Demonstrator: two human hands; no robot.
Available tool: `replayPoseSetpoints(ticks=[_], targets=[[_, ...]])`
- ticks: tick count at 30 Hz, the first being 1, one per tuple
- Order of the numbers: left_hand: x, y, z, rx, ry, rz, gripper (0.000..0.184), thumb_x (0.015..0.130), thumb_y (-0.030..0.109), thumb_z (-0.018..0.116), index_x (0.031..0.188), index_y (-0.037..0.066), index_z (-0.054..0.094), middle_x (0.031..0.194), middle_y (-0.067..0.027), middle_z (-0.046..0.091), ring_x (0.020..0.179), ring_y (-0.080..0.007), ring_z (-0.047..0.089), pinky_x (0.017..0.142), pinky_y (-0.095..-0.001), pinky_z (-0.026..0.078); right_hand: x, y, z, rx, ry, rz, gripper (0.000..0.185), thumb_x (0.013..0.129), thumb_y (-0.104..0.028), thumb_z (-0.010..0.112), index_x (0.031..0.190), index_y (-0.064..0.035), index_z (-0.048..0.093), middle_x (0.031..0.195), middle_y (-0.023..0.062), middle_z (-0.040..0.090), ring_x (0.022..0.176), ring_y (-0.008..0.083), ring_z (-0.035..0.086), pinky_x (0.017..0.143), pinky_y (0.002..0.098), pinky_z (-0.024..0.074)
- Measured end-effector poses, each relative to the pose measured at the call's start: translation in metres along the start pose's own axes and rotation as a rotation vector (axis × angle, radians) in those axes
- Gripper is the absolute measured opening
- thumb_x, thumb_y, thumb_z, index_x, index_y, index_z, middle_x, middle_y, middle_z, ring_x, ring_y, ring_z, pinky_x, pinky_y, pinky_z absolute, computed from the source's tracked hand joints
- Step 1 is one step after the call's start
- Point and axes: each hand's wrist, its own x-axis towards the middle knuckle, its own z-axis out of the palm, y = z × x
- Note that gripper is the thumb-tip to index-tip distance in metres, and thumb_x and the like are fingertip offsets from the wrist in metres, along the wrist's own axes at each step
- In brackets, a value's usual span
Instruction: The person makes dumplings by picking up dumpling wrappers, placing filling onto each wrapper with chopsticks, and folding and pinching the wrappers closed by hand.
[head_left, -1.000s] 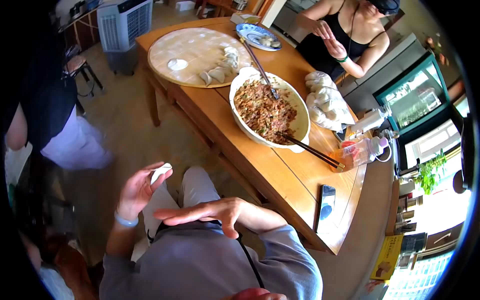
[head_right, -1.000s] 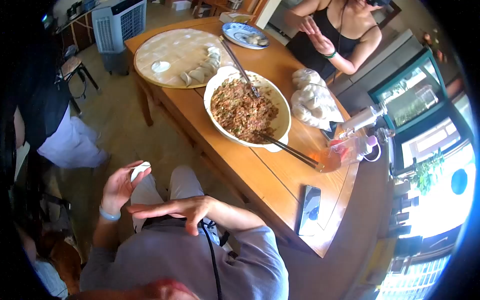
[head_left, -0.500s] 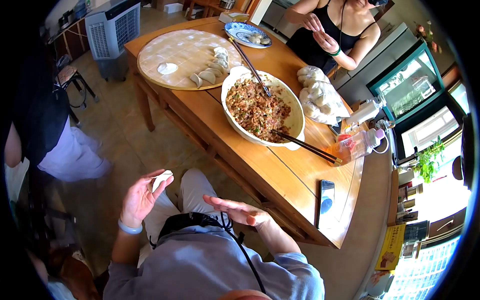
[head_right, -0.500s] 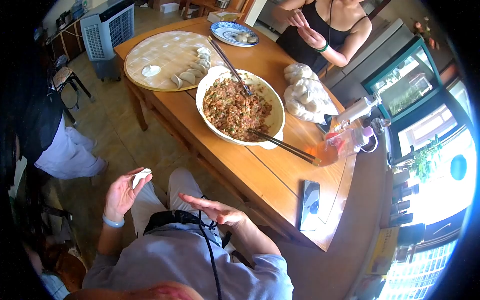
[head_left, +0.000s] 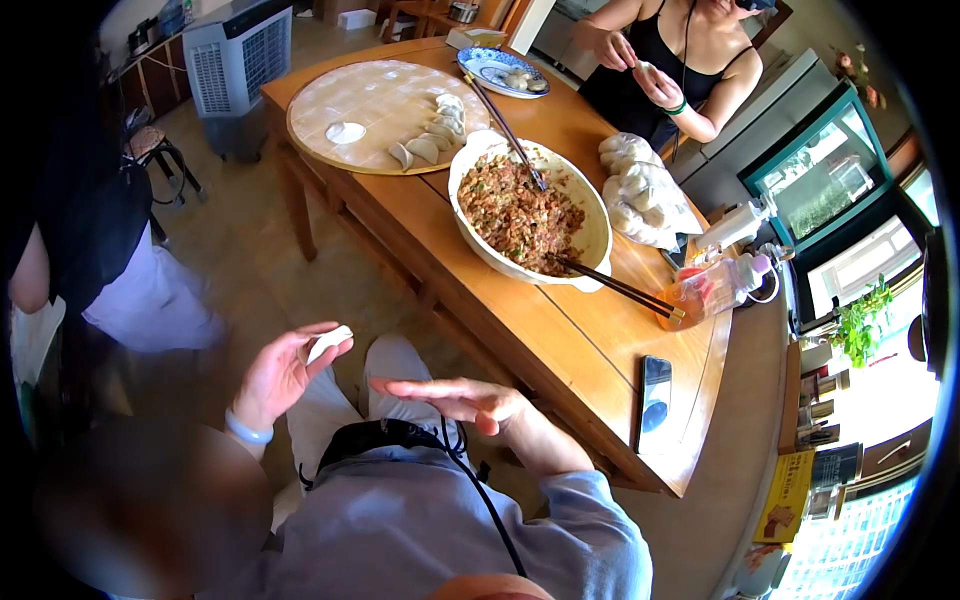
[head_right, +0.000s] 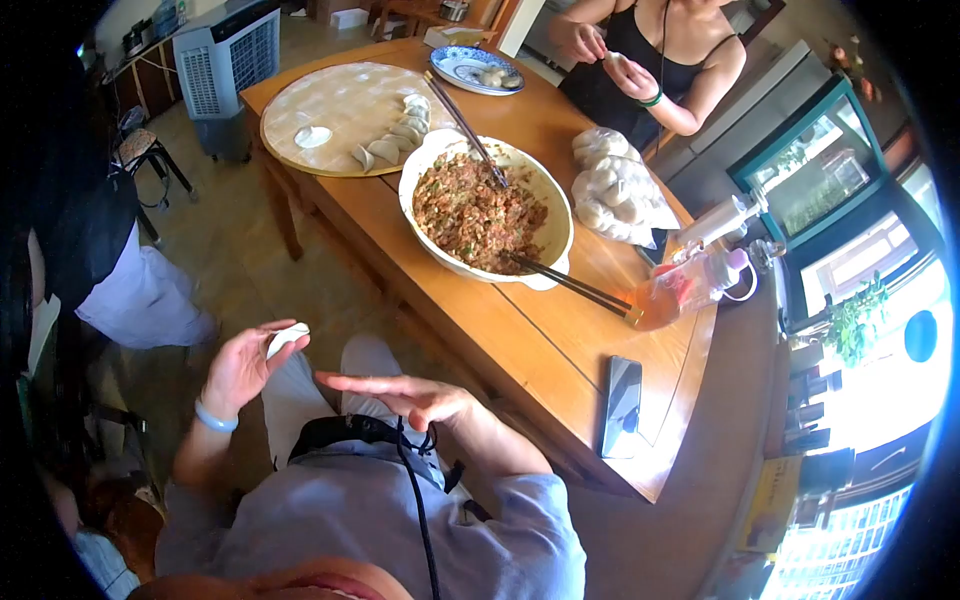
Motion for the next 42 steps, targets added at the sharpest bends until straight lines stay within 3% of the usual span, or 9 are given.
replayPoseSetpoints(ticks=[8, 11, 13, 15, 20, 23, 34, 37, 42], targets=[[0.019, 0.017, 0.013, 0.248, -0.116, -0.075, 0.039, 0.089, 0.01, 0.035, 0.12, -0.014, 0.041, 0.121, -0.0242, 0.047, 0.114, -0.0316, 0.047, 0.097, -0.0302, 0.042, 0.021, -0.022, 0.003, -0.097, -0.104, -0.02, 0.118, 0.054, -0.073, 0.062, 0.136, 0.0032, 0.024, 0.144, 0.0209, 0.015, 0.135, 0.0283, 0.008, 0.109, 0.0421, 0.003], [0.011, 0.017, 0.016, 0.17, -0.131, -0.063, 0.034, 0.09, 0.008, 0.036, 0.115, -0.012, 0.047, 0.119, -0.0201, 0.05, 0.115, -0.0329, 0.047, 0.099, -0.0317, 0.04, 0.0, -0.025, 0.013, -0.089, -0.13, -0.057, 0.12, 0.054, -0.074, 0.062, 0.136, 0.0055, 0.023, 0.144, 0.0254, 0.011, 0.136, 0.0305, 0.006, 0.107, 0.0438, 0.0048], [0.001, 0.013, 0.016, 0.113, -0.059, -0.028, 0.036, 0.09, 0.009, 0.036, 0.117, -0.014, 0.044, 0.12, -0.0237, 0.048, 0.114, -0.0341, 0.047, 0.097, -0.032, 0.042, -0.013, -0.023, 0.02, -0.091, -0.201, -0.275, 0.119, 0.055, -0.073, 0.062, 0.135, 0.0063, 0.023, 0.142, 0.0295, 0.009, 0.135, 0.0339, 0.004, 0.107, 0.0464, 0.0033], [-0.007, 0.008, 0.008, 0.055, 0.005, -0.012, 0.037, 0.09, 0.01, 0.036, 0.117, -0.015, 0.042, 0.12, -0.0258, 0.047, 0.115, -0.0348, 0.046, 0.096, -0.032, 0.044, -0.031, -0.019, 0.025, -0.086, -0.19, -0.362, 0.115, 0.059, -0.071, 0.062, 0.134, 0.0086, 0.024, 0.14, 0.0327, 0.01, 0.134, 0.0384, 0.004, 0.106, 0.0486, 0.001], [-0.017, -0.008, -0.012, -0.204, 0.101, 0.025, 0.042, 0.089, 0.009, 0.033, 0.122, -0.017, 0.034, 0.126, -0.0298, 0.039, 0.121, -0.04, 0.037, 0.099, -0.0366, 0.042, -0.056, -0.003, 0.044, -0.012, 0.091, -0.319, 0.113, 0.06, -0.067, 0.063, 0.134, 0.0085, 0.025, 0.142, 0.0276, 0.015, 0.135, 0.0338, 0.01, 0.107, 0.045, 0.0031], [-0.014, -0.015, -0.015, -0.245, 0.106, 0.003, 0.041, 0.089, 0.008, 0.033, 0.122, -0.017, 0.034, 0.126, -0.0301, 0.039, 0.121, -0.0397, 0.037, 0.099, -0.0363, 0.042, -0.048, 0.004, 0.043, 0.034, 0.076, -0.395, 0.11, 0.061, -0.066, 0.064, 0.134, 0.008, 0.026, 0.141, 0.0278, 0.016, 0.135, 0.0335, 0.011, 0.108, 0.0439, 0.0033], [-0.013, -0.023, 0.006, -0.197, 0.069, -0.015, 0.041, 0.088, 0.007, 0.033, 0.121, -0.016, 0.035, 0.126, -0.0298, 0.039, 0.121, -0.0389, 0.038, 0.099, -0.0357, 0.042, -0.032, 0.003, 0.033, 0.103, 0.016, -0.314, 0.106, 0.061, -0.059, 0.069, 0.134, 0.006, 0.028, 0.141, 0.0253, 0.02, 0.135, 0.0309, 0.014, 0.108, 0.0417, 0.0051], [-0.014, -0.026, 0.005, -0.221, 0.064, -0.021, 0.042, 0.088, 0.008, 0.034, 0.123, -0.016, 0.033, 0.127, -0.0306, 0.037, 0.122, -0.0406, 0.035, 0.099, -0.0372, 0.042, -0.031, 0.003, 0.033, 0.127, 0.028, -0.313, 0.104, 0.062, -0.056, 0.07, 0.134, 0.0061, 0.028, 0.14, 0.0257, 0.022, 0.134, 0.032, 0.017, 0.108, 0.0423, 0.0073], [-0.014, -0.029, 0.004, -0.232, 0.064, -0.025, 0.042, 0.088, 0.007, 0.035, 0.122, -0.016, 0.033, 0.127, -0.0307, 0.037, 0.122, -0.0411, 0.035, 0.099, -0.0374, 0.042, -0.031, -0.005, 0.028, 0.101, 0.011, -0.378, 0.102, 0.064, -0.056, 0.07, 0.133, 0.0074, 0.029, 0.127, 0.0262, 0.042, 0.118, 0.0325, 0.041, 0.101, 0.0424, 0.0249]])
